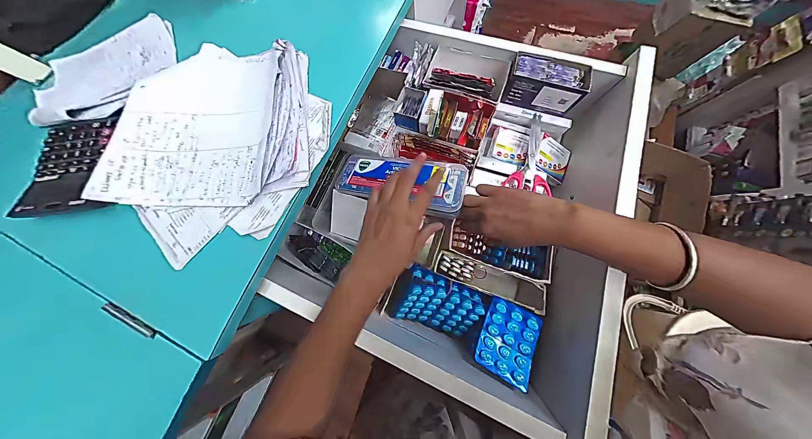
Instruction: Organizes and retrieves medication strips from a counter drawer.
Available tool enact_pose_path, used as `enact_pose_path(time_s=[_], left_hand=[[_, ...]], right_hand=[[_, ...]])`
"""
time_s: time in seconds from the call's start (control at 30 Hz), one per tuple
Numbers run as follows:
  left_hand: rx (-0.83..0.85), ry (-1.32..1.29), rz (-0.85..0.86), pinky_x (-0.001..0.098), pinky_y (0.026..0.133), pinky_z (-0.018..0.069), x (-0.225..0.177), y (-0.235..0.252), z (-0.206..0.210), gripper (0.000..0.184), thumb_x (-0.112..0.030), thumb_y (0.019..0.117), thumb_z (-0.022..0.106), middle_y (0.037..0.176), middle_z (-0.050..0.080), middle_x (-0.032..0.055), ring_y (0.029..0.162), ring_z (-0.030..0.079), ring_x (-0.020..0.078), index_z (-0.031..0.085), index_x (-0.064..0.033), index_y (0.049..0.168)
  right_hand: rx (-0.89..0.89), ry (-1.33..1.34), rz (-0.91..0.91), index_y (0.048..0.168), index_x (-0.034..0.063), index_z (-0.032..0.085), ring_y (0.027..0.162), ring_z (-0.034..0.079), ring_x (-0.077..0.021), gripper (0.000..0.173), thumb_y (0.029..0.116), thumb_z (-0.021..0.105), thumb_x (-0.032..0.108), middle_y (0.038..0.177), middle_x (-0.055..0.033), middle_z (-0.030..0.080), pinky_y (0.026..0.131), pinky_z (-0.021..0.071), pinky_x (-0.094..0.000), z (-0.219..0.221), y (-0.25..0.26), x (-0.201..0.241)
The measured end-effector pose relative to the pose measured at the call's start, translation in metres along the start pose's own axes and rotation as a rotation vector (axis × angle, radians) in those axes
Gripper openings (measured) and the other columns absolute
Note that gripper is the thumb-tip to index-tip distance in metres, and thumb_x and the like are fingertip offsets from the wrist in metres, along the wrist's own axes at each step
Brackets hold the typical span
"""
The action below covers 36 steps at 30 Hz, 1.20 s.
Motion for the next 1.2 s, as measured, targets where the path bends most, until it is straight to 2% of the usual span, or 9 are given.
enact_pose_path(time_s=[0.07,0.2,0.37,0.5,0.6,0.73,0.83,1.0,1.2], left_hand=[[0.204,0.033,-0.016,0.0621,0.115,0.0323,0.027,0.016,0.019,0.091,-0.033,0.0793,0.087,0.159,0.041,0.0164,0.147,0.037,0.0386,0.042,-0.0162,0.157],[0.394,0.051,0.026,0.0589,0.121,0.0233,0.049,0.035,0.049,0.1,-0.038,0.0788,0.087,0.163,0.035,0.0155,0.152,0.031,0.0341,0.033,-0.0201,0.161],[0.222,0.075,0.176,0.0644,0.11,0.0354,0.041,0.043,0.023,0.102,-0.043,0.0682,0.091,0.139,0.054,0.0246,0.132,0.05,0.0445,0.043,-0.0261,0.156],[0.115,0.159,0.128,0.065,0.109,0.0358,0.046,0.046,-0.005,0.108,-0.03,0.062,0.095,0.147,0.048,0.0254,0.138,0.044,0.0468,0.042,-0.0304,0.156],[0.201,0.238,0.093,0.0671,0.115,0.0274,0.062,0.049,0.015,0.102,-0.018,0.0656,0.094,0.152,0.043,0.027,0.144,0.037,0.0478,0.045,-0.0314,0.154],[0.181,0.213,0.072,0.0675,0.118,0.0226,0.075,0.044,0.019,0.098,-0.009,0.0708,0.09,0.16,0.034,0.025,0.149,0.029,0.0468,0.044,-0.0308,0.155],[0.16,0.139,0.092,0.0683,0.119,0.0218,0.079,0.039,0.017,0.097,-0.007,0.0721,0.086,0.163,0.029,0.0241,0.151,0.025,0.0473,0.043,-0.0293,0.156],[0.163,0.127,0.114,0.064,0.121,0.0221,0.083,0.034,0.014,0.1,-0.01,0.0679,0.088,0.164,0.029,0.0223,0.152,0.025,0.0465,0.043,-0.0278,0.156],[-0.008,0.148,0.112,0.0636,0.119,0.0275,0.091,0.013,0.003,0.077,-0.006,0.0756,0.075,0.16,0.042,0.0144,0.149,0.034,0.0441,0.055,-0.0216,0.148]], right_hand=[[0.004,-0.004,0.002,0.122,0.0079,0.07,0.12,0.059,-0.0318,0.039,0.0844,0.077,0.017,0.123,-0.0099,0.069,0.09,0.0473,-0.0477,0.002,0.0,0.001],[0.047,-0.059,-0.004,0.137,0.0087,0.06,0.125,0.054,-0.0357,0.059,0.0811,0.077,0.012,0.131,-0.0131,0.063,0.094,0.0442,-0.0506,0.016,0.0,0.009],[-0.072,-0.015,-0.031,0.123,0.0085,0.069,0.118,0.059,-0.0337,0.042,0.0839,0.074,0.022,0.121,-0.0101,0.069,0.09,0.0454,-0.0512,0.005,-0.007,0.003],[-0.231,0.113,0.044,0.1,0.0134,0.075,0.107,0.063,-0.0283,0.022,0.0838,0.072,0.028,0.106,-0.003,0.072,0.088,0.0479,-0.0485,-0.025,-0.022,-0.016],[-0.147,0.089,0.06,0.106,0.0142,0.076,0.109,0.062,-0.029,0.02,0.0876,0.072,0.023,0.113,-0.0042,0.072,0.09,0.0479,-0.0489,-0.019,-0.02,-0.017],[-0.186,0.037,0.047,0.104,0.0126,0.074,0.103,0.064,-0.0296,0.015,0.0928,0.064,0.011,0.108,-0.007,0.072,0.08,0.049,-0.0455,-0.013,-0.015,-0.01],[-0.133,-0.017,0.083,0.111,0.0147,0.075,0.11,0.063,-0.0297,0.03,0.0915,0.06,-0.003,0.114,-0.0063,0.072,0.084,0.0485,-0.0468,-0.012,-0.014,-0.008],[0.141,-0.118,0.182,0.117,0.0099,0.071,0.115,0.059,-0.0322,0.03,0.0963,0.055,-0.005,0.119,-0.0117,0.069,0.092,0.0444,-0.0475,-0.013,-0.005,0.002],[0.137,-0.083,0.193,0.122,0.0065,0.067,0.113,0.06,-0.0342,0.031,0.0978,0.053,-0.006,0.115,-0.014,0.068,0.09,0.0466,-0.0482,-0.011,0.004,0.005]])
Point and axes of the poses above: each hand's wrist, its own y-axis towards the middle knuckle, its own z-axis out of the palm, x = y × z, the point moved 10 cm from there along y, towards the middle knuckle
